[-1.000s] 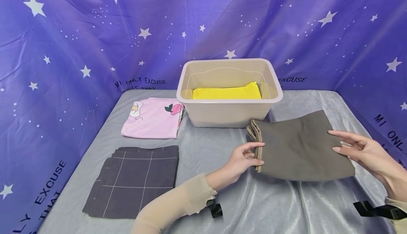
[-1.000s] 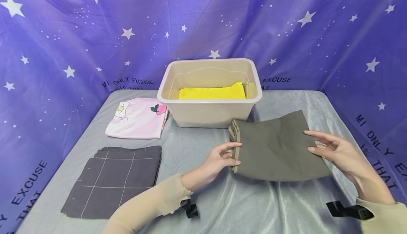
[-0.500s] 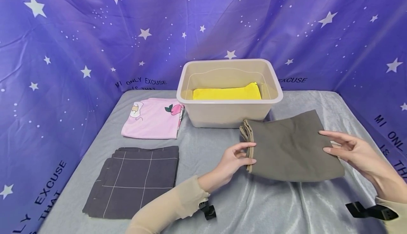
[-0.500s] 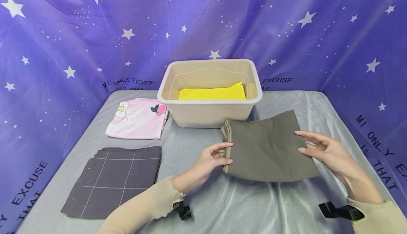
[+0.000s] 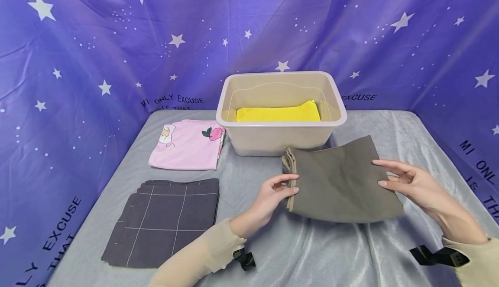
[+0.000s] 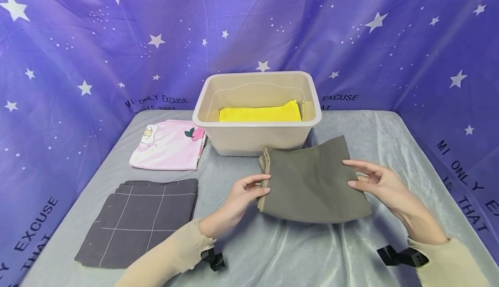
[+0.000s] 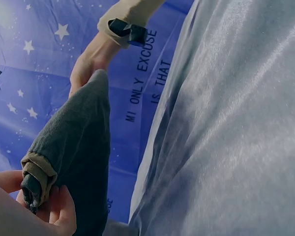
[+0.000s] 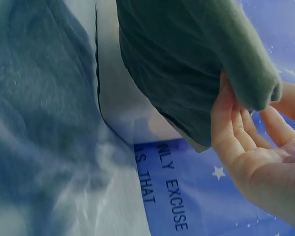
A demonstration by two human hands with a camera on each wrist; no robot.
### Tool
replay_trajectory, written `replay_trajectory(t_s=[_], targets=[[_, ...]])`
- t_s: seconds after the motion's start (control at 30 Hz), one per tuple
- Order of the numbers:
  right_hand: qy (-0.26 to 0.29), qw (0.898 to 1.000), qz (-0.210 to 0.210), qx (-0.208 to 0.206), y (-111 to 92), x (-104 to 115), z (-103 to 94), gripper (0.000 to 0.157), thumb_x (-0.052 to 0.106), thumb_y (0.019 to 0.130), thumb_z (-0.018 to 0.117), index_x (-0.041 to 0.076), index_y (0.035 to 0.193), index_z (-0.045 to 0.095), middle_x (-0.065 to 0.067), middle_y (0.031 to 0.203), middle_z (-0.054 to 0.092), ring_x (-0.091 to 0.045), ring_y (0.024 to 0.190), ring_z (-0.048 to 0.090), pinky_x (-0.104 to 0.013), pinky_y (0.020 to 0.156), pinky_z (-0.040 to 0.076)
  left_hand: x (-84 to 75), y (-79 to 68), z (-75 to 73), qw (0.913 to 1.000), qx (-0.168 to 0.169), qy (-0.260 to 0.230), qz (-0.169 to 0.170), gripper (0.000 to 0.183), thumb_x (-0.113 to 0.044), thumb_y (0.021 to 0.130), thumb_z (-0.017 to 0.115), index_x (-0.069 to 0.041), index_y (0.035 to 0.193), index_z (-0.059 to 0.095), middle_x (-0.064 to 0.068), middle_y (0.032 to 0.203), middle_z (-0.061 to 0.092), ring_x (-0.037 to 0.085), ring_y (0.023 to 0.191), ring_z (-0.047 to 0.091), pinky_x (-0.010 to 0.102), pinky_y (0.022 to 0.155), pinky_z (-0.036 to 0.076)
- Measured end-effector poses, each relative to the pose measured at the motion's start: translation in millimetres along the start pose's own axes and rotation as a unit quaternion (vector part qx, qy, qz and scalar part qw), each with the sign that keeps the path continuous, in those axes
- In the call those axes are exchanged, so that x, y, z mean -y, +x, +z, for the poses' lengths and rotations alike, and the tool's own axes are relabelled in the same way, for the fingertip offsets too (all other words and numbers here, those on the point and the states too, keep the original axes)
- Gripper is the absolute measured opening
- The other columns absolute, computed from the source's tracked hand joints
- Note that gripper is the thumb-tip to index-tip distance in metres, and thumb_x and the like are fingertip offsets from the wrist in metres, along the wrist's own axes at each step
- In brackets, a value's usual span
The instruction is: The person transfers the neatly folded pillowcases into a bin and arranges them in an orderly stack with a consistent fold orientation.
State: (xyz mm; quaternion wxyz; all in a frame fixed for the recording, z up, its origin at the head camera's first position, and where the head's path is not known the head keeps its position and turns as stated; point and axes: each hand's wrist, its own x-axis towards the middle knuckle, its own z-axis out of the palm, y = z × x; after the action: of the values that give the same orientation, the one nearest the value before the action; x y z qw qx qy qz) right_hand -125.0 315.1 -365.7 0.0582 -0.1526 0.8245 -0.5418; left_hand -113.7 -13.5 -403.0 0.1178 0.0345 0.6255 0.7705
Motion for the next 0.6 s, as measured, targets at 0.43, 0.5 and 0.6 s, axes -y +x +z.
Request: replay_trajectory(t_s=[0.43,0.5,0.6], targets=[[0.009,1.000,0.016,0.010,9.6,14.2,22.7,0.047,0.001,0.085,0.061,0.018,0.128,0.054,0.025,0.121,0.051,0.016,0.104,0.044,-0.005,0.081,0.039,-9.6,-9.4,-25.4,0.9999,-0.011,-0.006,0.011,0.036,0.003,0.076,0.065,0.009,0.111,0.059,-0.005,0.101,0.062,0.001,0.068,0.051,0.017,0.068,0.044],[0.014,1.000,0.019,0.012,10.9,16.2,25.5,0.047,0.002,0.085,0.061,0.019,0.128,0.054,0.025,0.122,0.051,0.016,0.104,0.044,-0.005,0.081,0.039,-12.0,-11.5,-28.8,0.9998,-0.013,-0.007,0.013,0.037,0.004,0.076,0.064,0.010,0.112,0.059,-0.005,0.101,0.062,0.001,0.068,0.052,0.017,0.069,0.044],[0.034,0.999,0.016,0.016,12.9,18.2,29.4,0.046,0.001,0.084,0.061,0.021,0.126,0.056,0.023,0.123,0.051,0.015,0.105,0.045,-0.005,0.082,0.039,-15.2,-14.6,-33.8,0.9997,-0.017,-0.006,0.014,0.037,0.003,0.076,0.064,0.010,0.112,0.058,-0.004,0.102,0.061,0.002,0.067,0.051,0.018,0.069,0.044]])
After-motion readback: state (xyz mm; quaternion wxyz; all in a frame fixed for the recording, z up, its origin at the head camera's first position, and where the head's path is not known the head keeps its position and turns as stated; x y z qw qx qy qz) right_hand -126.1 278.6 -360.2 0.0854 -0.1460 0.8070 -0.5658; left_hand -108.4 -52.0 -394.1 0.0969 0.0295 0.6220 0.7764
